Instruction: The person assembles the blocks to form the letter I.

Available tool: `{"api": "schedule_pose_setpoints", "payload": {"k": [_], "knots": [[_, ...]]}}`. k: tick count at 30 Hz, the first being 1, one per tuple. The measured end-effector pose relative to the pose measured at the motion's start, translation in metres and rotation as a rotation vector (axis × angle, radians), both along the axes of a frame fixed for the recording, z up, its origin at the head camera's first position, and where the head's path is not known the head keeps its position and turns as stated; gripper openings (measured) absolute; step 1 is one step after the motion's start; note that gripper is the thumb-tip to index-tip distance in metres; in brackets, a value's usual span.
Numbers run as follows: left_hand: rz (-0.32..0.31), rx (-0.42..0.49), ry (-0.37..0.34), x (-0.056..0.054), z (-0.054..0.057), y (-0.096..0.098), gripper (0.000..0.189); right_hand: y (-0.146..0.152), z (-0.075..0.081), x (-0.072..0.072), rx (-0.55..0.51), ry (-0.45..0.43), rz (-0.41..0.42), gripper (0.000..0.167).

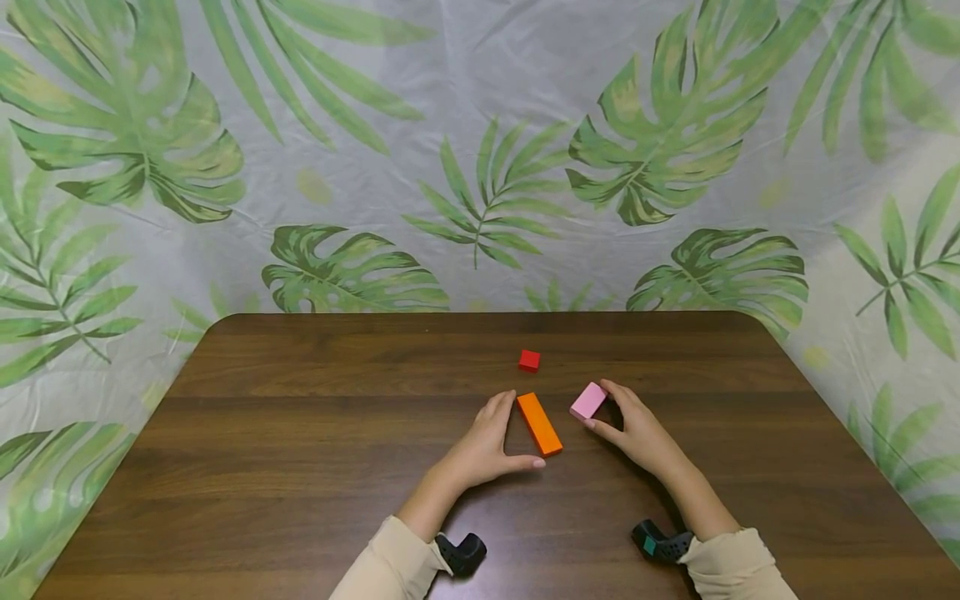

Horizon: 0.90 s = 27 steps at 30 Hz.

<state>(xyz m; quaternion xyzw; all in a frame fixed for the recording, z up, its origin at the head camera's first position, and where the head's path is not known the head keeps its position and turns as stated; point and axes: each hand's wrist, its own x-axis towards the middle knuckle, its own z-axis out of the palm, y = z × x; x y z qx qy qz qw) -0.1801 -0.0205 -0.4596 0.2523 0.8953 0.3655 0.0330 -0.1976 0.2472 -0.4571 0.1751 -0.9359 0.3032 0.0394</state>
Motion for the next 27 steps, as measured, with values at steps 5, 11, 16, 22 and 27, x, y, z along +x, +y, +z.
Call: {"api": "schedule_pose_setpoints", "payload": {"k": [5, 11, 16, 22, 27], "knots": [[0.012, -0.004, 0.017, -0.002, -0.002, 0.006, 0.107, 0.000, 0.000, 0.000, 0.006, -0.004, 0.000, 0.075], [0.028, -0.027, 0.038, -0.004, -0.005, 0.011, 0.106, 0.000, -0.001, 0.000, 0.005, -0.004, 0.000, 0.074], [0.053, -0.056, 0.060, -0.005, -0.006, 0.015, 0.106, 0.000, -0.001, 0.000, 0.000, -0.004, 0.000, 0.074], [0.082, -0.088, 0.067, -0.004, -0.005, 0.020, 0.105, 0.001, -0.002, -0.001, 0.003, 0.001, 0.001, 0.073], [0.098, -0.109, 0.068, -0.004, -0.005, 0.023, 0.106, 0.001, -0.001, 0.000, 0.007, -0.013, 0.001, 0.074]]}}
